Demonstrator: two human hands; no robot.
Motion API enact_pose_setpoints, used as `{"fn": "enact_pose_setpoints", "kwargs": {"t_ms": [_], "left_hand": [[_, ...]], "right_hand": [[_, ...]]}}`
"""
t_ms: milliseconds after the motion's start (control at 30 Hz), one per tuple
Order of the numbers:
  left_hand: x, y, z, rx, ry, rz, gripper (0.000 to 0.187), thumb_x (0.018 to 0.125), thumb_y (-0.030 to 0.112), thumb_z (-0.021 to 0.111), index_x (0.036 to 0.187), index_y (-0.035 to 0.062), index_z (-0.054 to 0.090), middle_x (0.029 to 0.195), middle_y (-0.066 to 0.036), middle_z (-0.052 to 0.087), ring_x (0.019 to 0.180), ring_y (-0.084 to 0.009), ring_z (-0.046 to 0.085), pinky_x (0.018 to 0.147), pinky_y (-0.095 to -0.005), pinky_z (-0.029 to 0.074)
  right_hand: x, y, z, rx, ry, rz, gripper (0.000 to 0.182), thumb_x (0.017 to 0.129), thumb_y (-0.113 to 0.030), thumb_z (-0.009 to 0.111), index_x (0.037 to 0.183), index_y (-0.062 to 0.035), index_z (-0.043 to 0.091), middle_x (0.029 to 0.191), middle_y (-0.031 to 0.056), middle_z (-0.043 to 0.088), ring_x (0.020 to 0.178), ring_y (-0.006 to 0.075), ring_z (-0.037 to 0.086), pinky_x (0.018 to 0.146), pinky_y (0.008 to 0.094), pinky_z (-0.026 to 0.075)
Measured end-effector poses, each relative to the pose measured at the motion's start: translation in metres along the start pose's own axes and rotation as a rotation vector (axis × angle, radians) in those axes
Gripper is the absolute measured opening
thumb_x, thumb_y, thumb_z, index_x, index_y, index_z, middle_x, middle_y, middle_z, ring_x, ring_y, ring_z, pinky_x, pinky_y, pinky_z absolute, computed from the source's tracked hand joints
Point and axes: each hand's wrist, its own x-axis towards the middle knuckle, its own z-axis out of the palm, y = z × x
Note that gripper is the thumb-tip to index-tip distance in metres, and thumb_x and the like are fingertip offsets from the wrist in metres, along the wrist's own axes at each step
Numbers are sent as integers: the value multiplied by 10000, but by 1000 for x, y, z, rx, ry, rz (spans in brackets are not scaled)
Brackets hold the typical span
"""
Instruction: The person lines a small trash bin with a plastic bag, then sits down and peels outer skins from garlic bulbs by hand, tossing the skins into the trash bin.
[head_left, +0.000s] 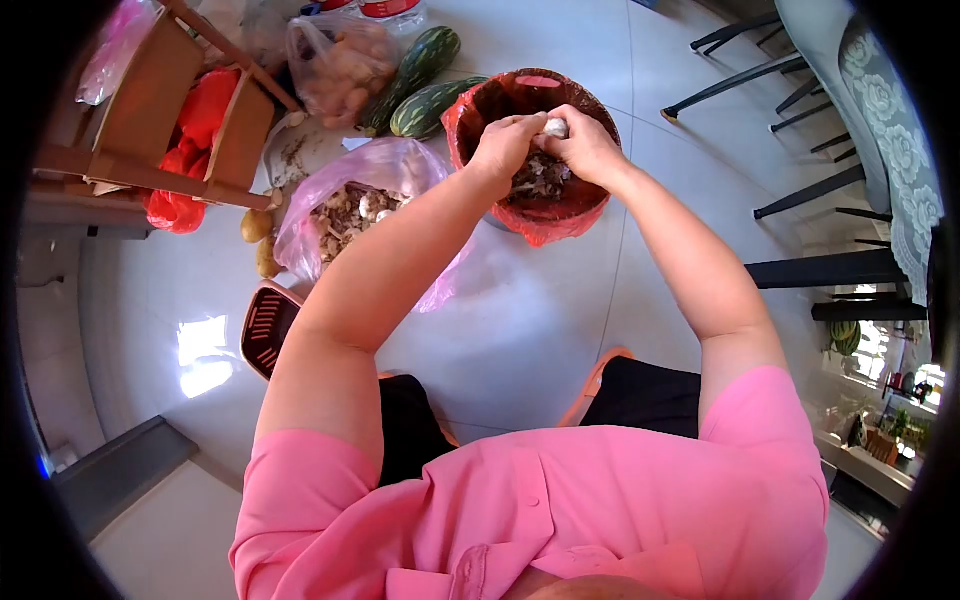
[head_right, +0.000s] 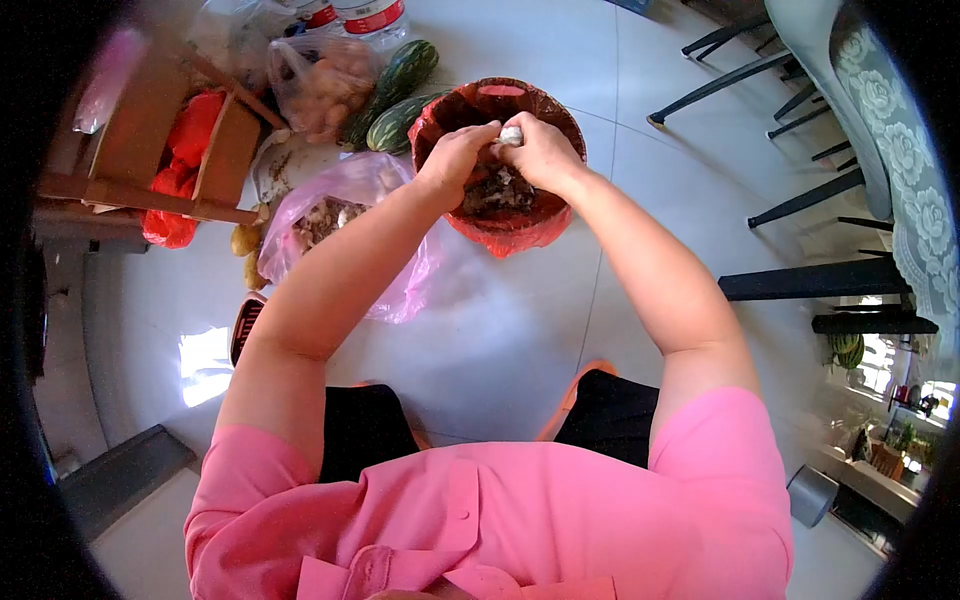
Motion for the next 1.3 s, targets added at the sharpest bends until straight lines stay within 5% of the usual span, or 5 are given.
{"fn": "enact_pose_setpoints", "kwargs": {"t_ms": [433, 767, 967, 1000, 1300], "left_hand": [[1, -10, -5, -50, 54, -58, 189, 926, 168, 538, 947, -5, 611, 931, -86, 637, 803, -183, 612, 746, -326, 514], [-3, 5, -4, -7, 170, 98, 186, 930, 171, 540, 982, 16, 629, 942, -69, 646, 809, -143, 622, 681, -283, 539], [-5, -2, -1, 77, 147, 152, 195, 910, 144, 559, 1004, -2, 647, 915, -73, 658, 816, -156, 629, 715, -296, 537], [-10, -1, 3, 54, 111, 183, 194, 905, 140, 565, 1004, -4, 648, 922, -76, 657, 822, -163, 631, 733, -303, 537], [-14, -7, 13, -213, 124, 94, 202, 922, 77, 502, 1055, -36, 605, 1047, -110, 616, 920, -190, 611, 821, -335, 539]], "right_hand": [[-1, -5, 5, -339, 129, -294, 294, 951, -287, 383, 929, -43, 544, 682, 176, 623, 676, 388, 609, 629, 486, 474], [8, 17, 1, -286, -40, -148, 334, 895, -169, 390, 1117, -19, 589, 1059, 209, 617, 934, 389, 597, 821, 448, 462], [-1, -19, -12, 498, -336, 417, 547, 923, -497, 419, 909, 22, 592, 800, 92, 627, 778, 140, 592, 715, 283, 446], [3, -4, 0, 404, -236, 163, 611, 911, -576, 396, 781, -2, 561, 730, 58, 606, 702, 142, 537, 671, 299, 421], [10, -9, 3, -127, 67, 129, 490, 923, -329, 302, 911, 39, 626, 919, 267, 614, 948, 420, 567, 838, 450, 435]]}}
